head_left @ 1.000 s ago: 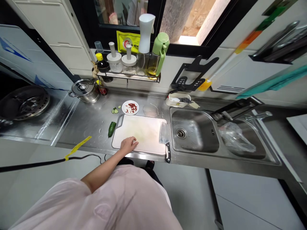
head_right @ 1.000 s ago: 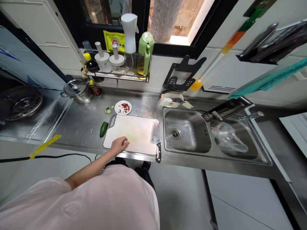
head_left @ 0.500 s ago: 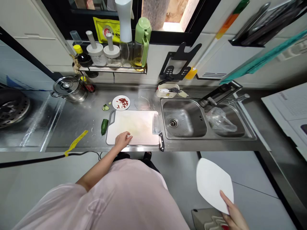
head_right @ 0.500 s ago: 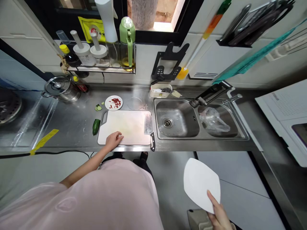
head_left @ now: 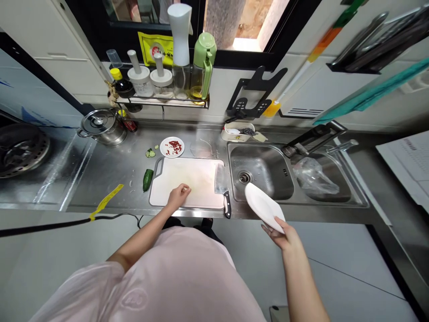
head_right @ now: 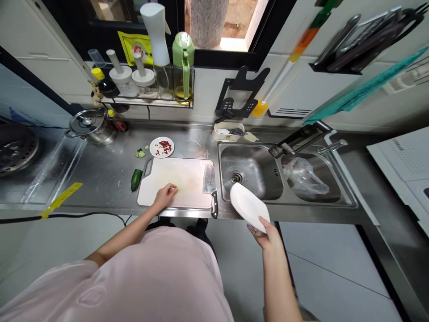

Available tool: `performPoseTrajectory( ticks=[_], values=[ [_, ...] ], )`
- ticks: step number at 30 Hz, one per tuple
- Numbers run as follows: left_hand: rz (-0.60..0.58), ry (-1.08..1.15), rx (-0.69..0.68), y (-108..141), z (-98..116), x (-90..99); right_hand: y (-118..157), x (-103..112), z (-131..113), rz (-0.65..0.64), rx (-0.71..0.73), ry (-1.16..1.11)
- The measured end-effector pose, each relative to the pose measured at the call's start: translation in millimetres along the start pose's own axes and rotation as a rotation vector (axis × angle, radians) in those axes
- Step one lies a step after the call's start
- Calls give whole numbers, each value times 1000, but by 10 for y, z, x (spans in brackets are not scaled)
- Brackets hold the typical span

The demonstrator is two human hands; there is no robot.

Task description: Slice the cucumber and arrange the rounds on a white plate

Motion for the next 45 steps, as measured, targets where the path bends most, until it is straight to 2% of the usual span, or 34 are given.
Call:
performPoseTrajectory(
  ticks=[3,8,11,14,19,25,30,33,36,40,45],
  values=[
    [-36,240,19,-88,137,-151,-97,-334,-69,-62,-6,-3],
    [-187,559,36,-245,466,-314,-167,-868,-149,-131,25,14],
    [-271,677,91,-338,659,-305,-173,-1204,-185,-171,37,16],
    [-297,820,155,-426,801,-242,-187,-1552,-213,-228,25,41],
    [-259,962,228,-570,907,-122,-224,-2115,-236,-307,8,135],
    [-101,996,249,-791,869,-19,-299,-2660,-229,-317,62,246],
    [40,1016,288,-1020,729,46,-427,-2970,-278,-395,143,400],
    [123,990,294,-1168,630,77,-486,-3101,-334,-454,219,492],
    [193,963,282,-1300,534,99,-539,-3213,-379,-568,287,598],
    [220,955,282,-1433,426,103,-655,-3333,-395,-711,308,746],
    [204,923,262,-1546,343,76,-802,-3426,-371,-675,344,795]
  ],
)
Point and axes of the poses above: each hand's wrist, its own y-axis away from the middle knuckle, its own x-axis out of the back of the hand, z = x × y, the point moved 2 cm from there along -y, towards the middle knuckle, and after that the axes turned 1 degree about -z, right-handed, at the moved point
